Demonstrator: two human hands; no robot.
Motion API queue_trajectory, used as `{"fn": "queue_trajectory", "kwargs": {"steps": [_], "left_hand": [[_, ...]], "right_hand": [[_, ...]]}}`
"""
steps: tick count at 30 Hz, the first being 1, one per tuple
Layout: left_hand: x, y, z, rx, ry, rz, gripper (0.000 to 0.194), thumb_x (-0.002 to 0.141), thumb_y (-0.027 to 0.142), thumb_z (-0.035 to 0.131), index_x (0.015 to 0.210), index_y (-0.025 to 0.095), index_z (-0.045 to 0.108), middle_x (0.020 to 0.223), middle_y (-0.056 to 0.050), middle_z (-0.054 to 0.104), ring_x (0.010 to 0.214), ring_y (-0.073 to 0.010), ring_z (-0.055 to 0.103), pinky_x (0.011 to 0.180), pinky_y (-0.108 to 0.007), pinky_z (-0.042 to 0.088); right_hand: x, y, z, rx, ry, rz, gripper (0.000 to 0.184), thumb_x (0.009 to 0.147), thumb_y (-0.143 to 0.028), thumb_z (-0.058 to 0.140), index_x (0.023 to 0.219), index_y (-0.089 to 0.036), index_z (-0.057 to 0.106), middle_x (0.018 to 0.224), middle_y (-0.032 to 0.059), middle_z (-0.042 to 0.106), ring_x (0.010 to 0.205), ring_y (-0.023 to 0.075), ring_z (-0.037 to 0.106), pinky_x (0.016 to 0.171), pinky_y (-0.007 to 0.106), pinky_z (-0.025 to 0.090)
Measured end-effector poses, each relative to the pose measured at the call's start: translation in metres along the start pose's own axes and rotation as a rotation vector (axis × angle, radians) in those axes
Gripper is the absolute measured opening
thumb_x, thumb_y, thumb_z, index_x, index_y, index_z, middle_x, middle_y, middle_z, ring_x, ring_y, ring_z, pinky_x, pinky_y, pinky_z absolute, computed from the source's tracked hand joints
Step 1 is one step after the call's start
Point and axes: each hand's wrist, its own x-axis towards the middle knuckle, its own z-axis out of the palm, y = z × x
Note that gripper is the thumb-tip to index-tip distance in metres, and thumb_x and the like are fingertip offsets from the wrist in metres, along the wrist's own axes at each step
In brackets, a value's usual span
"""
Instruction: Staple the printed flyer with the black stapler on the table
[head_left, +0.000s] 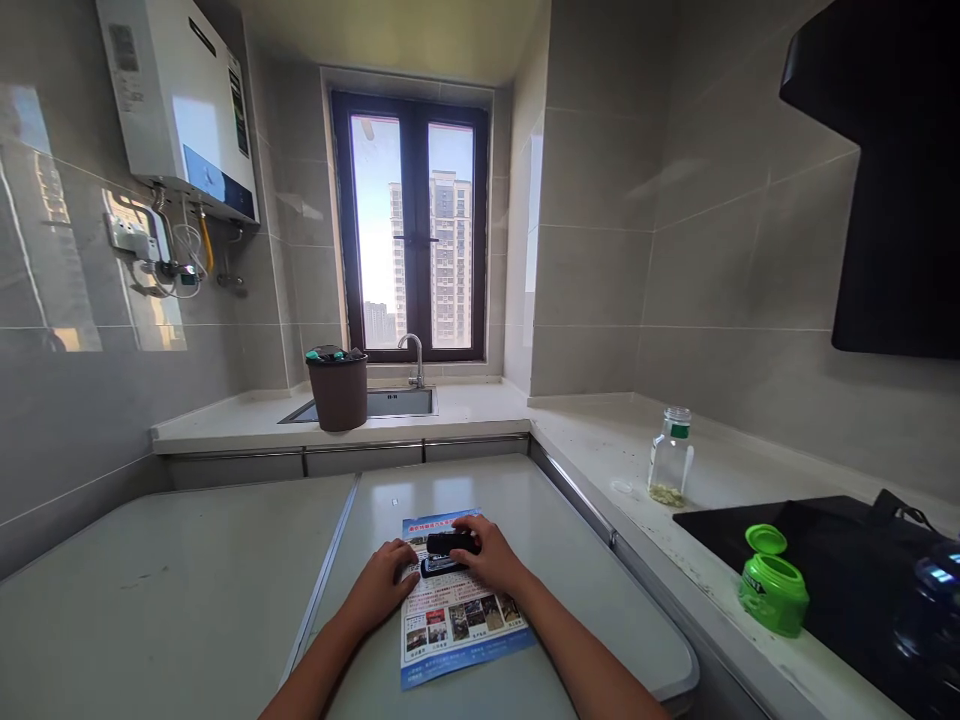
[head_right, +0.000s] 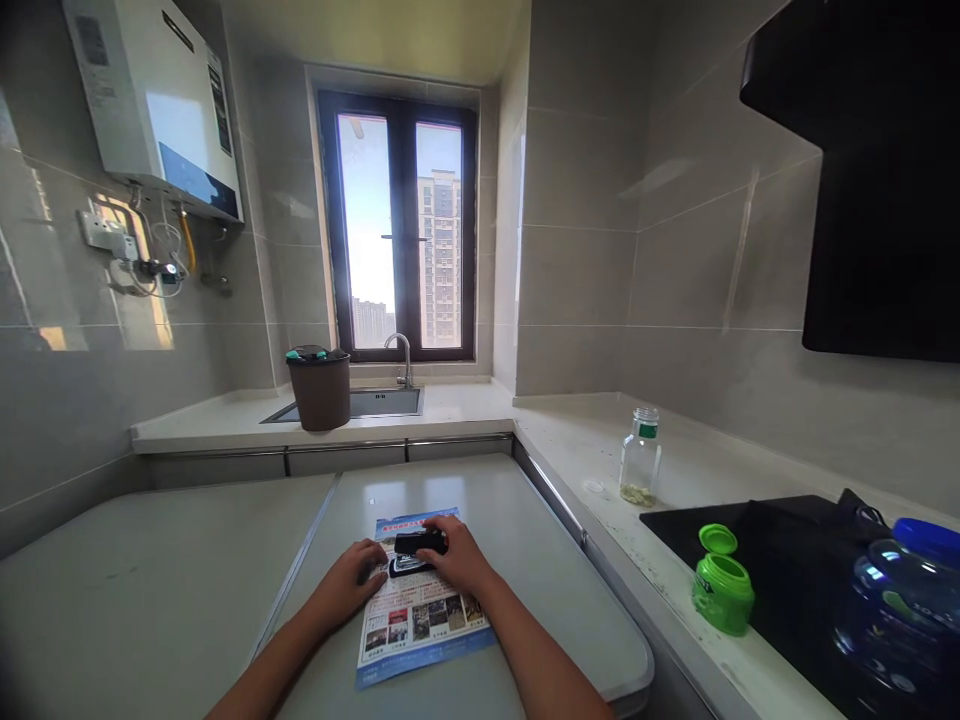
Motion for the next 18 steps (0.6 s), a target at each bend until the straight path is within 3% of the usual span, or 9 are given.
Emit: {"fn": "queue_trajectory", "kwargs": {"steps": [2,5,7,12,18], "left_hand": [[0.0,0.0,0.0,0.008,-0.005,-0.016,0.017,0.085,0.026,0.062,0.098,0.021,0.071,0.113,-0.011,0.068,0.108,-0.0279,0.063,0.098,-0.04,0.047],[0.0,0.002,-0.001,0.035,-0.009,-0.026,0.031,0.088,0.028,0.062,0.116,0.022,0.072,0.118,-0.012,0.068,0.113,-0.0285,0.062,0.101,-0.041,0.046],[0.0,0.005,-0.001,0.083,-0.027,-0.028,0.041,0.089,0.03,0.062,0.128,0.025,0.071,0.123,-0.012,0.066,0.117,-0.0293,0.06,0.102,-0.042,0.045],[0.0,0.014,0.0,0.167,-0.043,-0.022,0.035,0.088,0.028,0.062,0.12,0.026,0.076,0.12,-0.011,0.066,0.114,-0.0292,0.061,0.1,-0.042,0.045],[0.004,0.016,0.004,0.018,-0.016,-0.057,0.03,0.084,0.031,0.067,0.109,0.021,0.079,0.115,-0.011,0.07,0.105,-0.0269,0.066,0.097,-0.038,0.049]], "right_hand": [[0.004,0.0,-0.007,-0.009,0.108,-0.004,0.017,0.09,-0.037,0.069,0.095,-0.022,0.077,0.096,0.0046,0.072,0.092,0.0202,0.065,0.084,0.03,0.047],[0.008,0.005,-0.015,-0.038,0.203,0.018,0.042,0.098,-0.038,0.054,0.066,-0.019,0.075,0.072,0.0029,0.064,0.071,0.0158,0.06,0.071,0.027,0.042],[0.009,0.011,-0.018,-0.045,0.196,0.052,0.044,0.095,-0.032,0.054,0.057,-0.018,0.073,0.062,0.0007,0.058,0.06,0.013,0.055,0.064,0.026,0.037],[0.008,0.017,-0.017,-0.063,0.195,0.077,0.041,0.089,-0.027,0.054,0.054,-0.019,0.073,0.056,-0.0014,0.056,0.054,0.0115,0.053,0.063,0.025,0.035],[0.008,0.019,-0.018,-0.079,0.185,0.06,0.042,0.086,-0.027,0.051,0.048,-0.018,0.066,0.051,-0.0026,0.048,0.052,0.0104,0.047,0.06,0.025,0.03]]}}
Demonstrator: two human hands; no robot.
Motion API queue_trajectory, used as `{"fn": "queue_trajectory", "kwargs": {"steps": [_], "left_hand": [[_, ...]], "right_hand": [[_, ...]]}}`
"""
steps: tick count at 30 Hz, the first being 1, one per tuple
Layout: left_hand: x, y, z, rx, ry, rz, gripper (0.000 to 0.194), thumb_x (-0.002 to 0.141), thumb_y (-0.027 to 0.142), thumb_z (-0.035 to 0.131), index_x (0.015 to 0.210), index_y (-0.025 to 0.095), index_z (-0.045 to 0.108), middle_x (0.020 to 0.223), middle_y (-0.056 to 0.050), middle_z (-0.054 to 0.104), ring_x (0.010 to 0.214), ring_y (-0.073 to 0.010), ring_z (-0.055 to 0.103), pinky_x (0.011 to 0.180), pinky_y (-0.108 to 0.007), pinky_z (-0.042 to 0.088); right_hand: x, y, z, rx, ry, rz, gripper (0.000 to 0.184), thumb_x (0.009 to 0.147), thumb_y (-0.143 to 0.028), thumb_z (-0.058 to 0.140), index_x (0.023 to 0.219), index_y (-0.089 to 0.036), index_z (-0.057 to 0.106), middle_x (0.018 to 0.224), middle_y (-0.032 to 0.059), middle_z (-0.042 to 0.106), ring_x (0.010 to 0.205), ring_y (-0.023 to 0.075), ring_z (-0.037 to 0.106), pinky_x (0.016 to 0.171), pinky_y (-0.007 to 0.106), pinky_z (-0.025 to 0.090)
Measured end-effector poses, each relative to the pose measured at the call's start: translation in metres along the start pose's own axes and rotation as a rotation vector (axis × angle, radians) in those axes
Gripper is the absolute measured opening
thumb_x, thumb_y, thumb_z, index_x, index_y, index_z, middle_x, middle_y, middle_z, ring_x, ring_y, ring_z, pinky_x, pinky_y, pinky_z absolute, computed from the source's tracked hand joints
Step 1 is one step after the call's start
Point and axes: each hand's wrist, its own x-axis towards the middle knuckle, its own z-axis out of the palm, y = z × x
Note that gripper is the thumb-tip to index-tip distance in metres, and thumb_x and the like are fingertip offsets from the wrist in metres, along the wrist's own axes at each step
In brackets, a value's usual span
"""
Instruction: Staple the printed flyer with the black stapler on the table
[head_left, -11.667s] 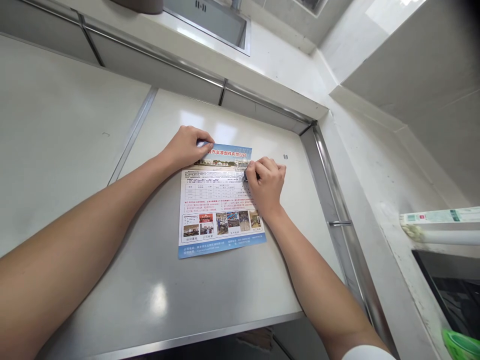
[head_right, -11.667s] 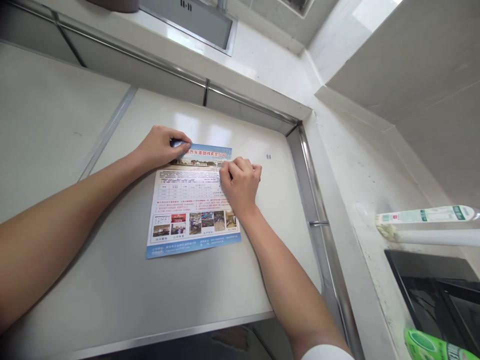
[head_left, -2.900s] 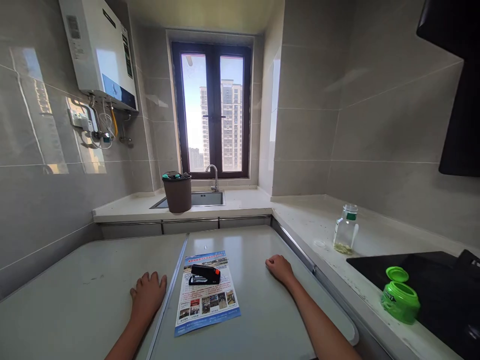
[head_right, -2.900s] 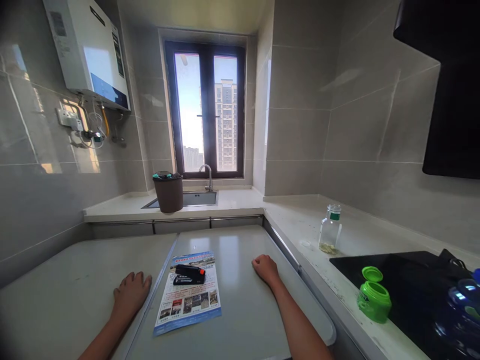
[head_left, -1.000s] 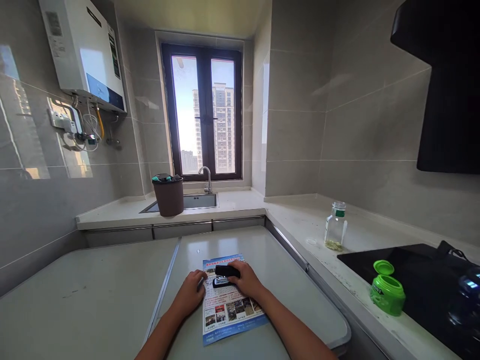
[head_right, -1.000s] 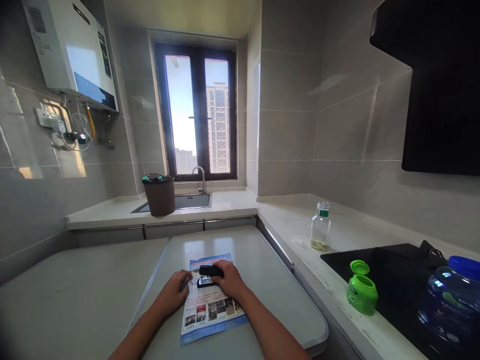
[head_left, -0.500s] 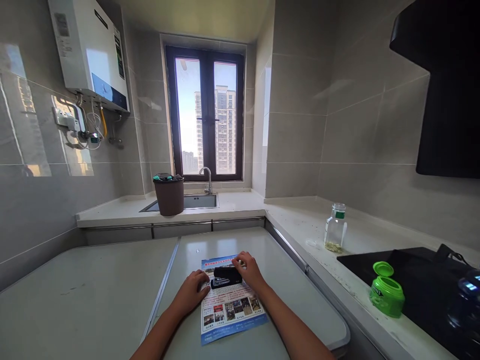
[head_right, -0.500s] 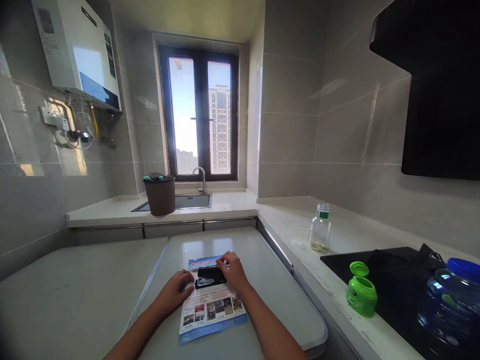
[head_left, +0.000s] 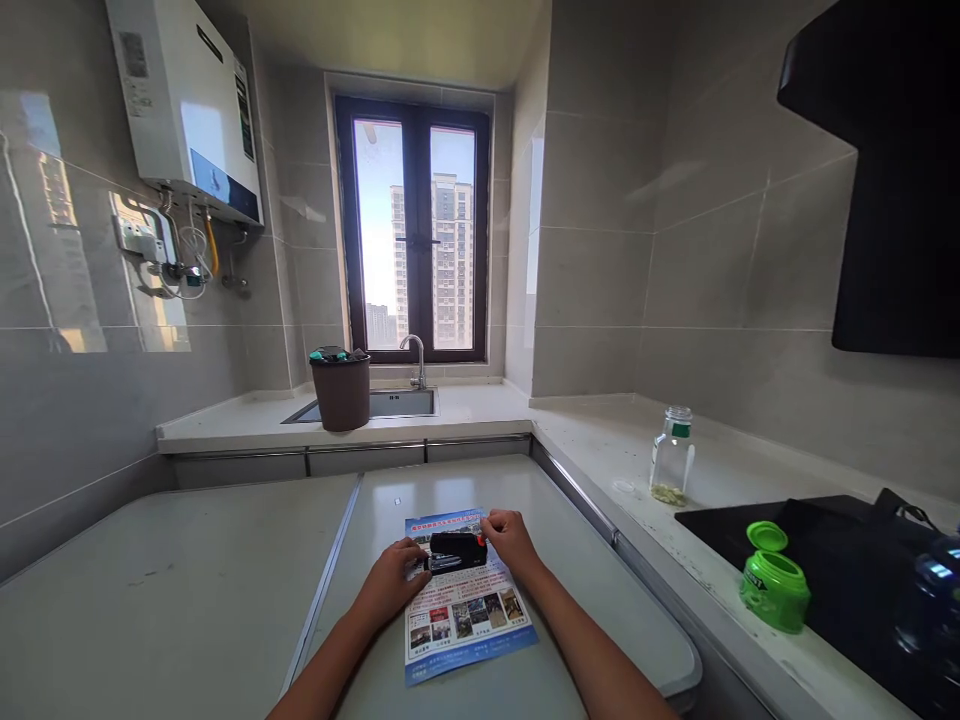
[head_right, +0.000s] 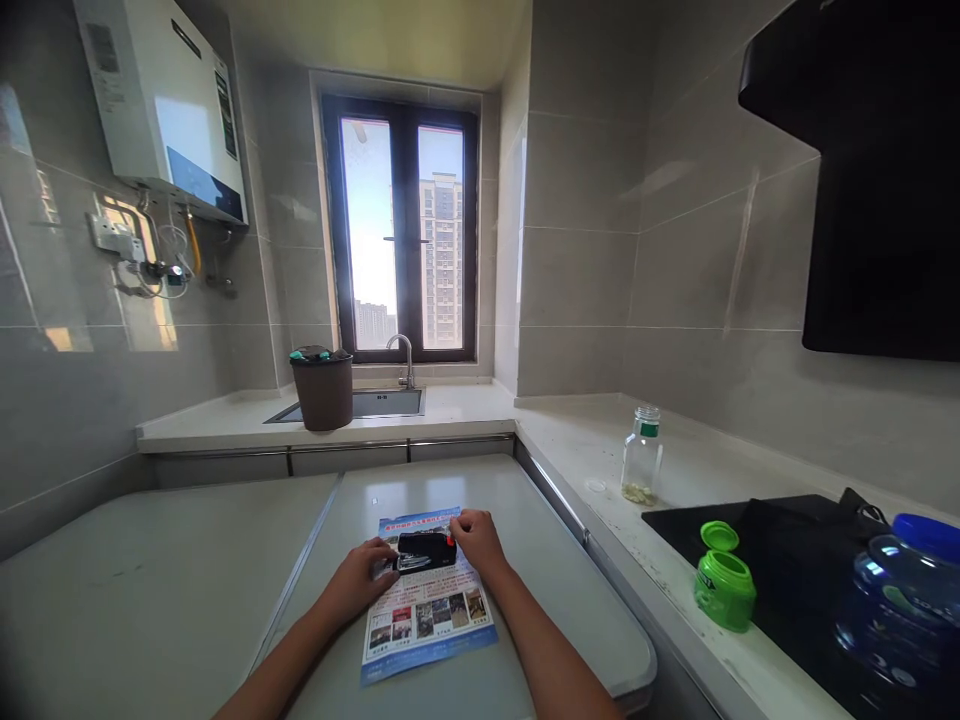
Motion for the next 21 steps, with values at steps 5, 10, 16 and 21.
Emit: {"fn": "queue_trajectory", "kwargs": {"steps": [5,10,16,21], "left_hand": [[0.006,-0.008,0.003,-0.121,0.014,-0.03,0.029,0.079,0.034,0.073,0.103,0.02,0.082,0.112,-0.011,0.071,0.102,-0.0275,0.068,0.094,-0.037,0.052],[0.009,-0.016,0.008,-0.193,0.07,-0.001,0.024,0.074,0.029,0.076,0.095,0.021,0.082,0.116,-0.012,0.07,0.109,-0.0294,0.067,0.099,-0.039,0.05],[0.009,-0.017,0.005,-0.241,0.074,0.004,0.02,0.075,0.029,0.074,0.091,0.019,0.079,0.111,-0.012,0.073,0.103,-0.0287,0.069,0.094,-0.039,0.051],[0.008,-0.011,0.0,-0.194,0.071,0.007,0.012,0.08,0.028,0.069,0.083,0.019,0.077,0.099,-0.009,0.075,0.092,-0.0261,0.069,0.089,-0.037,0.051]], "right_hand": [[0.001,0.011,0.007,0.045,-0.014,0.062,0.038,0.079,-0.026,0.05,0.042,-0.018,0.046,0.047,-0.0055,0.031,0.049,0.0087,0.032,0.055,0.025,0.022],[-0.002,0.01,0.018,0.038,-0.002,0.057,0.037,0.08,-0.028,0.051,0.045,-0.019,0.042,0.047,-0.0056,0.03,0.05,0.0093,0.033,0.054,0.024,0.022],[-0.004,-0.002,0.016,-0.016,0.036,0.017,0.048,0.096,-0.043,0.05,0.054,-0.02,0.052,0.056,-0.0025,0.048,0.059,0.0132,0.045,0.062,0.025,0.034],[-0.007,-0.016,0.009,-0.008,-0.141,-0.103,0.033,0.08,-0.048,0.08,0.102,-0.023,0.074,0.109,0.0066,0.066,0.106,0.0253,0.055,0.096,0.037,0.045]]}}
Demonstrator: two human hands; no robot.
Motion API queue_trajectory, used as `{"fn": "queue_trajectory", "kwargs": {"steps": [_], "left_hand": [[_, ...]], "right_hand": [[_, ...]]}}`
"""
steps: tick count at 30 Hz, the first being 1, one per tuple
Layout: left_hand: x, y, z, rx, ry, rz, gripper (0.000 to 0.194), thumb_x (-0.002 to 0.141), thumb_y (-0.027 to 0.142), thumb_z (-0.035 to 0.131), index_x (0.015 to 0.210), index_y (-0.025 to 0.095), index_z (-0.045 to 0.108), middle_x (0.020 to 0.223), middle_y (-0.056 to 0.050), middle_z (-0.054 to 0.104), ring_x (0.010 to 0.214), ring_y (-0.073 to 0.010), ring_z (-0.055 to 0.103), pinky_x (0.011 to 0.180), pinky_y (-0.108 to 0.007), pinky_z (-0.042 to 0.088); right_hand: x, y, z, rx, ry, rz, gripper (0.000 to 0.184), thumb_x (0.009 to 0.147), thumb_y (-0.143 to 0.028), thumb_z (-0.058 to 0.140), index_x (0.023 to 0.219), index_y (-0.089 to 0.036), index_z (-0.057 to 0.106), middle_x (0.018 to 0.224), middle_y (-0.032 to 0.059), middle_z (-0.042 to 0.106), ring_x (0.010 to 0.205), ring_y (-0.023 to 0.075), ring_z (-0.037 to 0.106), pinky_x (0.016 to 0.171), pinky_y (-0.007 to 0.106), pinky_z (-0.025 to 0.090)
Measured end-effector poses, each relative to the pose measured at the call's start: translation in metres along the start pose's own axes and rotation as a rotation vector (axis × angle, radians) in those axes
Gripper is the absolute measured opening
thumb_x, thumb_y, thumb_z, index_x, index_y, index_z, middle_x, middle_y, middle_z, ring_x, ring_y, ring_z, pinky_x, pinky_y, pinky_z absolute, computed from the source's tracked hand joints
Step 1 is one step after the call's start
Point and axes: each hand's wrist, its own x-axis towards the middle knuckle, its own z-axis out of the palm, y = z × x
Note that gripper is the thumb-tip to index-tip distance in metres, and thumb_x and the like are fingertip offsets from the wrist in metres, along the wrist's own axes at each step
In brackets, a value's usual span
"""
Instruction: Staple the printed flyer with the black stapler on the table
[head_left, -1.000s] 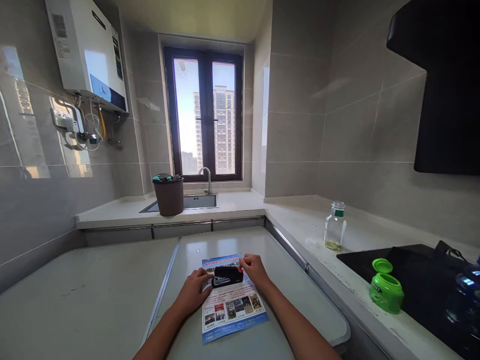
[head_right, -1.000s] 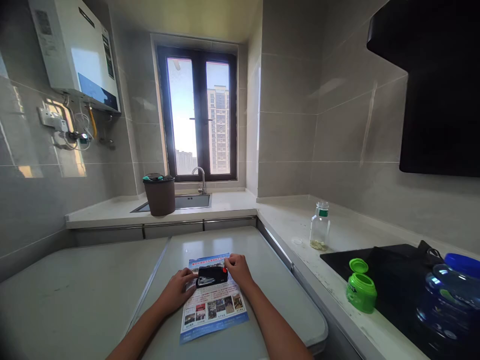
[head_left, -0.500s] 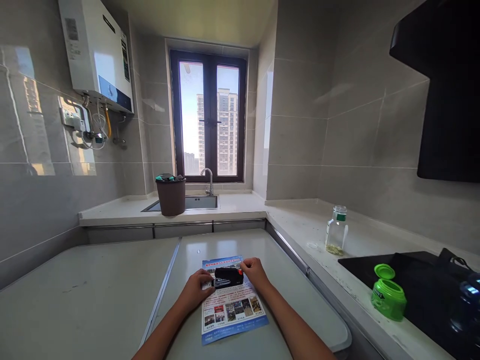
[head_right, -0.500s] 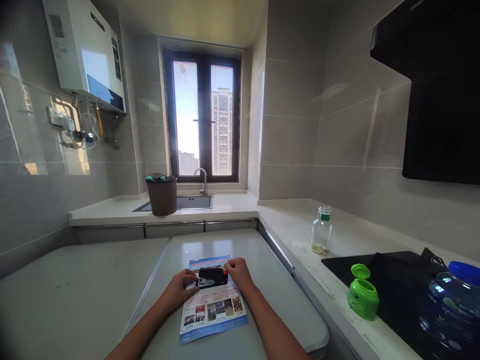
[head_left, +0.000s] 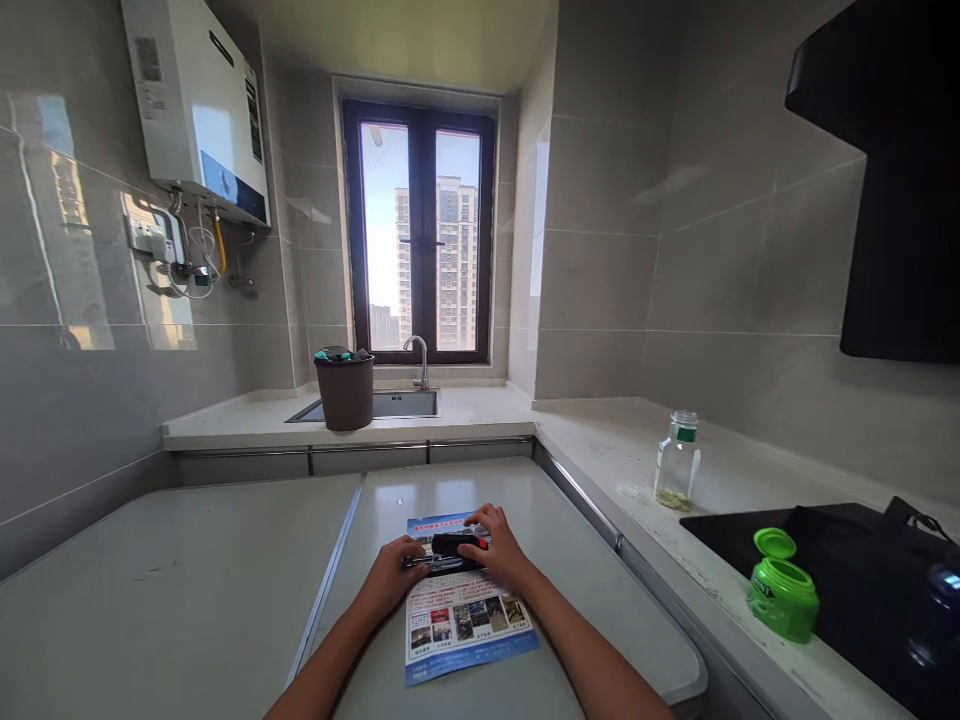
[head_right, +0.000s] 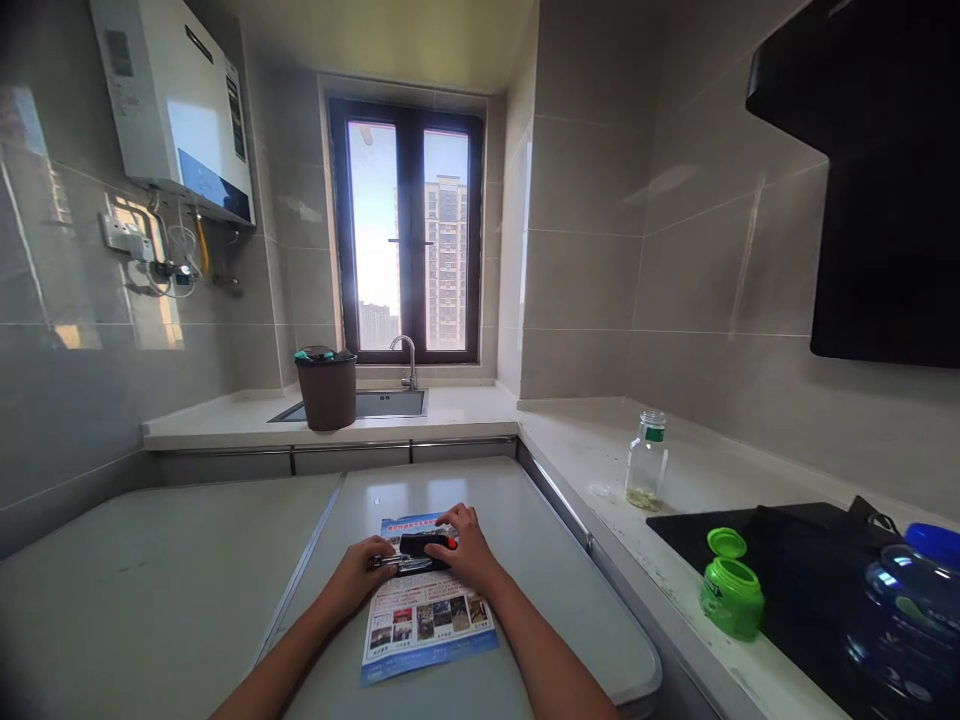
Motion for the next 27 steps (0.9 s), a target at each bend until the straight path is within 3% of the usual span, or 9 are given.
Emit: {"fn": "queue_trajectory", "kwargs": {"steps": [4,8,11,14,16,21,24,27], "left_hand": [[-0.001,0.004,-0.001,-0.011,0.038,0.03,0.011,0.08,0.028,0.07,0.081,0.019,0.076,0.096,-0.008,0.075,0.09,-0.0255,0.069,0.086,-0.036,0.051],[0.001,0.007,-0.003,-0.148,0.149,0.003,0.016,0.079,0.034,0.074,0.085,0.02,0.077,0.097,-0.008,0.076,0.093,-0.0267,0.07,0.089,-0.038,0.053],[0.004,0.007,-0.001,-0.363,0.209,-0.057,0.029,0.078,0.043,0.078,0.094,0.019,0.076,0.103,-0.01,0.077,0.098,-0.0287,0.071,0.094,-0.041,0.054],[0.007,0.007,0.002,-0.708,0.224,-0.202,0.042,0.075,0.047,0.082,0.103,0.018,0.071,0.1,-0.011,0.078,0.096,-0.0279,0.074,0.092,-0.041,0.058],[0.007,0.007,0.003,-0.944,0.238,-0.343,0.04,0.077,0.042,0.083,0.104,0.018,0.067,0.097,-0.011,0.078,0.096,-0.0258,0.075,0.092,-0.038,0.059],[0.005,0.011,-0.002,-1.368,0.149,-0.656,0.025,0.1,0.034,0.059,0.112,0.012,0.06,0.103,-0.016,0.076,0.086,-0.0204,0.077,0.079,-0.03,0.063],[0.005,0.012,-0.005,-1.483,0.127,-0.709,0.029,0.104,0.034,0.051,0.113,0.007,0.058,0.095,-0.017,0.075,0.079,-0.0202,0.077,0.07,-0.028,0.063],[0.004,0.011,-0.005,-1.528,0.164,-0.718,0.025,0.103,0.027,0.053,0.112,0.005,0.058,0.096,-0.02,0.074,0.084,-0.0237,0.078,0.076,-0.031,0.063]], "right_hand": [[-0.003,-0.006,0.003,0.002,-0.117,-0.04,0.031,0.07,-0.036,0.089,0.095,-0.023,0.076,0.114,0.0072,0.064,0.111,0.0265,0.054,0.098,0.039,0.045],[-0.004,-0.014,0.003,0.071,-0.056,-0.076,0.025,0.072,-0.03,0.087,0.092,-0.021,0.075,0.109,0.0065,0.069,0.105,0.0247,0.06,0.093,0.037,0.048],[-0.005,-0.021,0.001,0.15,-0.02,-0.07,0.03,0.077,-0.027,0.082,0.106,-0.024,0.076,0.112,0.0054,0.073,0.101,0.023,0.067,0.088,0.034,0.051],[-0.009,-0.025,0.0,0.121,-0.011,-0.083,0.037,0.082,-0.025,0.077,0.118,-0.028,0.074,0.11,0.003,0.077,0.1,0.0227,0.071,0.087,0.034,0.054],[-0.01,-0.027,0.0,0.043,0.01,-0.141,0.039,0.082,-0.018,0.073,0.119,-0.03,0.075,0.114,0.0032,0.077,0.104,0.0235,0.07,0.091,0.036,0.054],[-0.01,-0.03,0.001,-0.168,0.036,-0.382,0.051,0.084,-0.003,0.06,0.124,-0.032,0.073,0.121,0.0045,0.075,0.111,0.024,0.065,0.097,0.04,0.053],[-0.011,-0.037,0.003,-0.255,0.026,-0.517,0.046,0.093,-0.006,0.053,0.128,-0.031,0.071,0.122,0.0051,0.075,0.114,0.0246,0.063,0.1,0.043,0.052],[-0.012,-0.043,0.005,-0.33,-0.009,-0.587,0.039,0.101,-0.011,0.047,0.126,-0.03,0.071,0.121,0.0054,0.075,0.117,0.0245,0.063,0.1,0.043,0.051]]}}
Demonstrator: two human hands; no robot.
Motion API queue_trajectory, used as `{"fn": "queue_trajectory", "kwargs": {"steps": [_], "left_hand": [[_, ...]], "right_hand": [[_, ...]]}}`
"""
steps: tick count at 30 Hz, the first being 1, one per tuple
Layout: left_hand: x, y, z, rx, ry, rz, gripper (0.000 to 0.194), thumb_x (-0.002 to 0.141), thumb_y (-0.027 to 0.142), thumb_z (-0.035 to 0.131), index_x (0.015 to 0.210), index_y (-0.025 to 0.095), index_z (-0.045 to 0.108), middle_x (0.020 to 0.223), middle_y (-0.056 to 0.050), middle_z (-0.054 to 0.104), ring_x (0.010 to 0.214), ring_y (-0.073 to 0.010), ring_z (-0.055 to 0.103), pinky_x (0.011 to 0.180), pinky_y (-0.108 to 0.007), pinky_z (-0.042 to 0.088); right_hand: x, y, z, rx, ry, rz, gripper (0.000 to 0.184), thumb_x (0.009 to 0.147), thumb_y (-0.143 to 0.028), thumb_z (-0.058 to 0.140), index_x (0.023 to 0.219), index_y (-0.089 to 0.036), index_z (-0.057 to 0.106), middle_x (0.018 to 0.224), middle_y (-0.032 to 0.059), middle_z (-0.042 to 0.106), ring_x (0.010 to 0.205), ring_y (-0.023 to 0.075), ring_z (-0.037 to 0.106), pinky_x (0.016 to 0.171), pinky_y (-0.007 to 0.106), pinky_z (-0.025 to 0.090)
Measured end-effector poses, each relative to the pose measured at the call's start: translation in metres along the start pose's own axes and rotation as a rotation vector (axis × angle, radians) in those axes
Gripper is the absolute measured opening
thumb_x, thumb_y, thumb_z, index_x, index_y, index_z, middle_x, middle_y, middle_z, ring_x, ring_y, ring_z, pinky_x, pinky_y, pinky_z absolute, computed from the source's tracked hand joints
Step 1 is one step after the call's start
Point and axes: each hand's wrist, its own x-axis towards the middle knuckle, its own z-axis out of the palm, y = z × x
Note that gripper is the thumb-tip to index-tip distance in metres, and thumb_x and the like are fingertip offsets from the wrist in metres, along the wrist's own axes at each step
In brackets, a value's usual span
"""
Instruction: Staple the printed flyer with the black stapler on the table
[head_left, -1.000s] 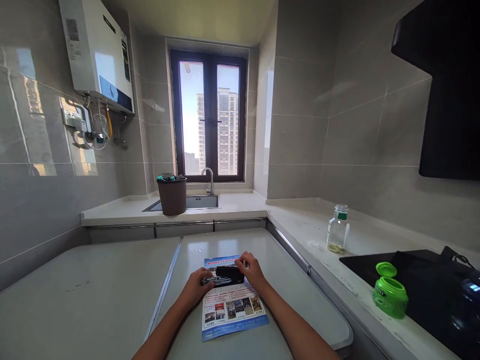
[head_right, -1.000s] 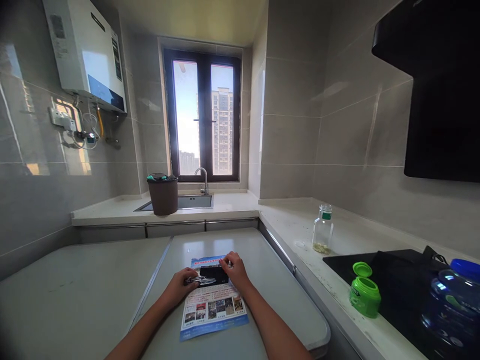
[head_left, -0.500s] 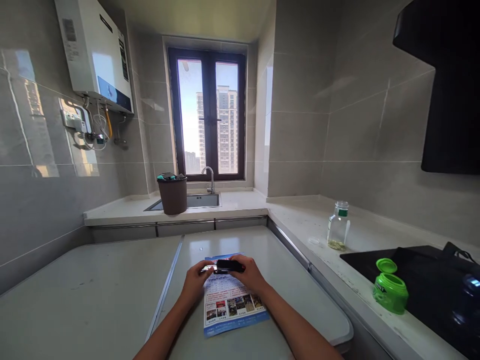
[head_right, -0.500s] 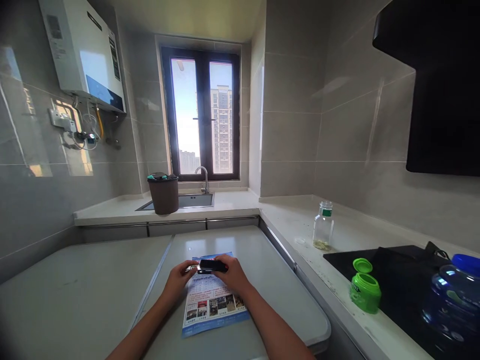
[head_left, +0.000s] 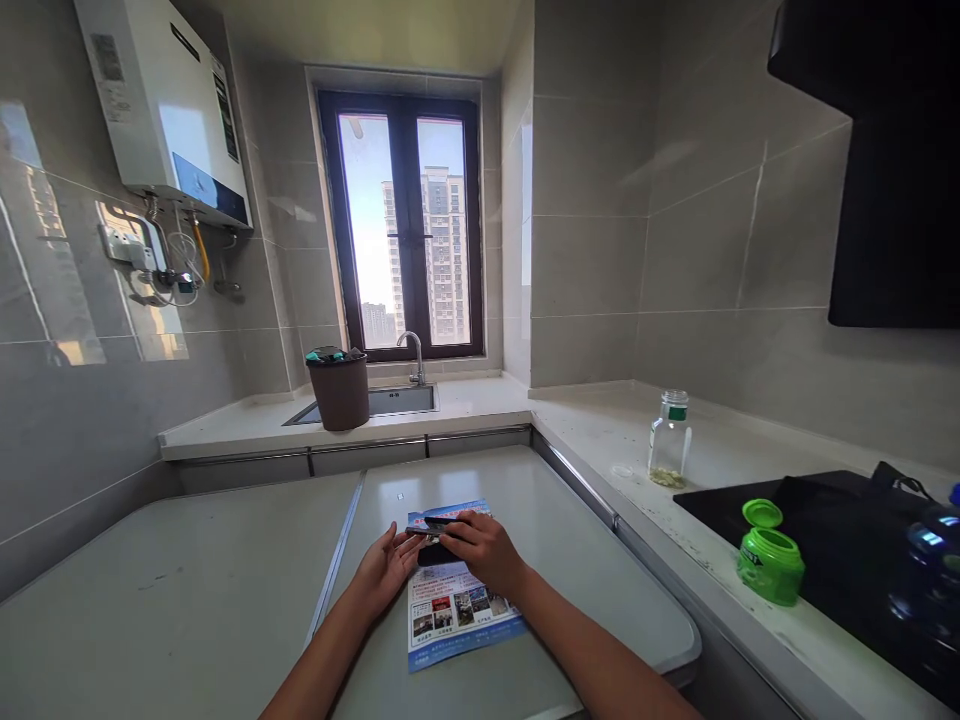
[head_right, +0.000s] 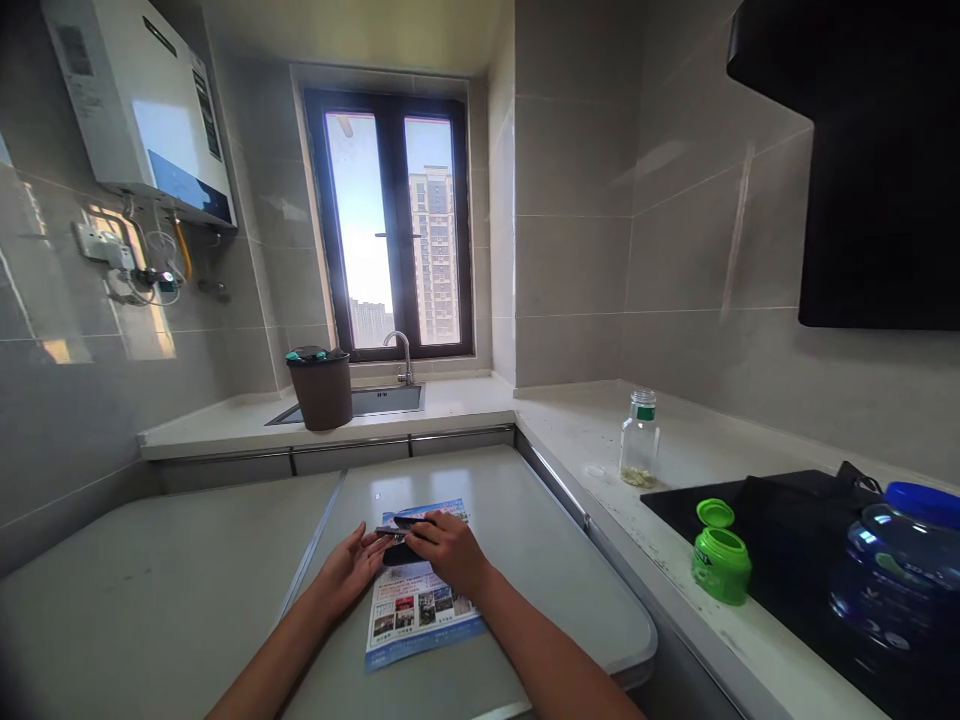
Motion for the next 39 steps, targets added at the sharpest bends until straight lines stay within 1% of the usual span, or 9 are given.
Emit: {"fn": "queue_trajectory", "kwargs": {"steps": [7,11,14,17,21,24,26,29,39], "left_hand": [[0.004,-0.003,-0.003,-0.011,0.007,-0.001,0.022,0.099,0.013,0.052,0.117,0.004,0.061,0.091,-0.017,0.076,0.083,-0.0232,0.078,0.081,-0.032,0.065],[0.008,-0.003,-0.006,0.038,-0.011,-0.001,0.029,0.095,0.004,0.05,0.12,0.002,0.063,0.092,-0.017,0.076,0.088,-0.0235,0.078,0.088,-0.032,0.064],[0.01,-0.002,-0.009,0.09,0.073,0.051,0.037,0.091,-0.005,0.044,0.123,0.005,0.061,0.095,-0.015,0.077,0.091,-0.0195,0.078,0.088,-0.026,0.063],[0.009,-0.001,-0.01,0.145,0.158,0.193,0.038,0.092,-0.006,0.042,0.121,0.01,0.061,0.096,-0.012,0.077,0.091,-0.0167,0.077,0.087,-0.025,0.063],[0.005,0.002,-0.009,0.253,0.167,0.355,0.017,0.094,0.005,0.057,0.106,0.013,0.065,0.102,-0.013,0.075,0.083,-0.015,0.075,0.081,-0.026,0.064],[0.003,0.002,-0.008,0.338,0.135,0.442,0.016,0.089,0.024,0.072,0.101,0.014,0.067,0.093,-0.007,0.073,0.06,-0.0092,0.065,0.056,-0.02,0.056],[0.002,0.002,-0.008,0.398,0.105,0.476,0.035,0.082,0.044,0.079,0.096,0.014,0.067,0.075,0.0,0.065,0.046,-0.0053,0.05,0.041,-0.017,0.04],[0.0,0.001,-0.005,0.487,0.064,0.475,0.056,0.073,0.066,0.079,0.091,0.014,0.065,0.062,0.008,0.05,0.04,-0.0025,0.034,0.037,-0.016,0.024],[0.004,-0.009,0.001,0.664,-0.158,0.359,0.065,0.069,0.079,0.073,0.077,0.016,0.058,0.05,0.011,0.035,0.038,-0.0017,0.02,0.04,-0.018,0.011]], "right_hand": [[-0.002,-0.004,0.007,-0.025,0.003,-0.047,0.028,0.104,-0.018,0.052,0.122,-0.03,0.07,0.116,0.0061,0.075,0.114,0.0245,0.062,0.093,0.039,0.048],[-0.003,-0.002,0.01,-0.023,0.008,-0.023,0.036,0.1,-0.011,0.052,0.125,-0.03,0.069,0.118,0.0053,0.075,0.112,0.0252,0.06,0.095,0.041,0.045],[-0.003,0.002,0.007,0.004,0.112,0.182,0.045,0.087,-0.005,0.059,0.123,-0.03,0.072,0.115,0.005,0.076,0.11,0.0277,0.058,0.098,0.045,0.043],[-0.005,0.01,0.0,0.109,0.236,0.466,0.037,0.08,-0.01,0.068,0.11,-0.028,0.077,0.101,0.0059,0.077,0.105,0.0284,0.06,0.094,0.044,0.046],[-0.008,0.023,0.0,0.285,0.264,0.727,0.03,0.073,-0.024,0.081,0.103,-0.025,0.081,0.096,0.0076,0.075,0.096,0.0282,0.066,0.088,0.041,0.051],[-0.011,0.029,0.008,0.425,0.204,0.836,0.04,0.064,-0.028,0.087,0.103,-0.023,0.081,0.097,0.0072,0.077,0.091,0.0278,0.069,0.085,0.038,0.053],[-0.012,0.029,0.015,0.495,0.129,0.837,0.041,0.06,-0.031,0.089,0.099,-0.022,0.082,0.093,0.0047,0.078,0.087,0.0264,0.07,0.081,0.035,0.052],[-0.013,0.026,0.022,0.56,0.021,0.782,0.035,0.06,-0.036,0.089,0.091,-0.021,0.083,0.081,-0.0006,0.076,0.08,0.0227,0.068,0.075,0.03,0.049],[-0.012,0.021,0.016,0.493,-0.141,0.726,0.029,0.063,-0.037,0.088,0.084,-0.019,0.081,0.072,-0.0037,0.069,0.073,0.018,0.061,0.071,0.027,0.042]]}}
